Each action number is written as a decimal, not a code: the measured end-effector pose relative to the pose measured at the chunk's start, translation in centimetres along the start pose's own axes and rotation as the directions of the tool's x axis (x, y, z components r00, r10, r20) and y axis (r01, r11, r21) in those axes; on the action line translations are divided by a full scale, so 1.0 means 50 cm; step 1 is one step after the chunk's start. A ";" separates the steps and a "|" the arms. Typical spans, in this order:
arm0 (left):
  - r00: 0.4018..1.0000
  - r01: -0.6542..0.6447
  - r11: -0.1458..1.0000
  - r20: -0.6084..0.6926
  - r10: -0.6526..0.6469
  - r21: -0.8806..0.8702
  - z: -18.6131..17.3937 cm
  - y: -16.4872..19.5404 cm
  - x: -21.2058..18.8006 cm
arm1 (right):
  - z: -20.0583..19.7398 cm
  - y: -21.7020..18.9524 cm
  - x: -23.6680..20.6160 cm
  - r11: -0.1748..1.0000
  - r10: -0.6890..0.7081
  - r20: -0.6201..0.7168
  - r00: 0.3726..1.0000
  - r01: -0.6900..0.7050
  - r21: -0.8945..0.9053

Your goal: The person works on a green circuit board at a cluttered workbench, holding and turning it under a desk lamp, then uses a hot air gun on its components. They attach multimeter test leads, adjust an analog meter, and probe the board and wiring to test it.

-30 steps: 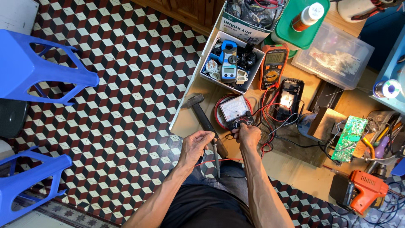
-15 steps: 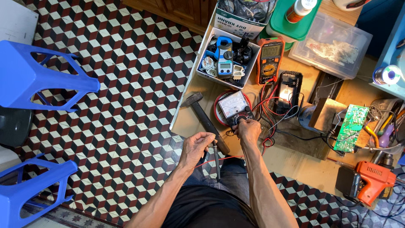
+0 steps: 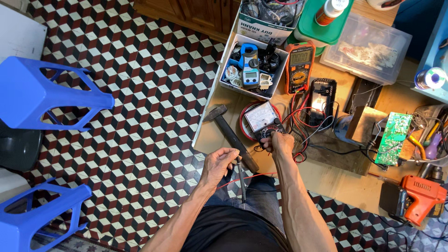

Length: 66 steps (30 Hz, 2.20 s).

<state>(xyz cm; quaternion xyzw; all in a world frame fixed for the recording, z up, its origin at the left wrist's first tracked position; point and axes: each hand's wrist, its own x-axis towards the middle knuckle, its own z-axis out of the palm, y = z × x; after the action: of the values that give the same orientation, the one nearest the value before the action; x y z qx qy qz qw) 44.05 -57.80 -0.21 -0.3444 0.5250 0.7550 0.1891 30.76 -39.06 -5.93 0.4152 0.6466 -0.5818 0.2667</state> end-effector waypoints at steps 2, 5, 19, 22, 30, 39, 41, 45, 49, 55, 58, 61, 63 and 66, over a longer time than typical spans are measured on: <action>1.000 0.002 1.000 0.003 -0.002 -0.002 0.000 0.002 0.003 | 0.002 -0.001 0.002 0.999 0.006 0.003 1.000 -0.006 0.047; 1.000 0.009 1.000 0.009 -0.009 0.008 0.001 0.007 0.008 | 0.005 -0.007 0.004 0.991 0.031 0.025 0.999 -0.034 0.133; 0.966 -0.259 0.922 0.080 0.247 0.288 0.072 0.045 0.086 | 0.001 -0.038 0.003 0.949 0.111 0.058 0.992 -0.123 0.290; 0.907 -0.420 0.777 0.183 0.380 0.469 0.125 0.079 0.165 | -0.005 -0.047 -0.001 0.947 0.137 0.050 0.989 -0.146 0.288; 0.872 -0.468 0.426 0.325 0.367 0.774 0.202 0.141 0.242 | -0.017 -0.073 0.009 0.903 0.185 0.043 0.982 -0.187 0.386; 0.890 -0.446 0.411 0.347 0.294 0.795 0.209 0.144 0.249 | -0.017 -0.090 0.007 0.889 0.249 -0.078 0.965 -0.197 0.413; 0.868 -0.487 0.429 0.365 0.337 0.761 0.208 0.142 0.252 | -0.014 -0.091 0.008 0.847 0.281 -0.078 0.957 -0.210 0.488; 0.874 -0.477 0.434 0.361 0.325 0.764 0.208 0.137 0.259 | -0.012 -0.088 0.019 0.803 0.309 -0.058 0.949 -0.228 0.551; 0.820 -0.561 0.446 0.394 0.414 0.698 0.200 0.132 0.266 | -0.026 -0.070 0.005 0.841 0.248 0.057 0.967 -0.244 0.482; 0.933 -0.360 0.703 0.225 0.282 0.613 0.133 0.117 0.238 | -0.129 0.007 -0.085 0.952 -0.231 -0.201 0.952 0.263 0.154; 0.958 -0.284 0.834 0.177 0.225 0.474 0.083 0.098 0.193 | -0.158 0.025 -0.107 0.900 -0.435 -0.209 0.876 0.419 -0.117; 0.965 -0.256 0.919 0.143 0.222 0.300 0.058 0.068 0.140 | -0.172 0.026 -0.109 0.798 -0.572 -0.138 0.808 0.510 -0.322; 0.965 -0.258 0.937 0.112 0.237 0.235 0.045 0.050 0.101 | -0.177 0.024 -0.116 0.747 -0.609 -0.045 0.792 0.553 -0.368; 0.970 -0.243 0.960 0.049 0.238 0.137 0.072 0.019 0.045 | -0.176 0.022 -0.152 0.677 -0.588 0.258 0.767 0.641 -0.362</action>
<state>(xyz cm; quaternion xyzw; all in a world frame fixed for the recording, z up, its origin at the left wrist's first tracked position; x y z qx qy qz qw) 40.72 -55.01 -0.44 -0.2517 0.6122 0.7385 0.1283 36.80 -32.26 1.38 0.0682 0.8425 -0.5037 0.1785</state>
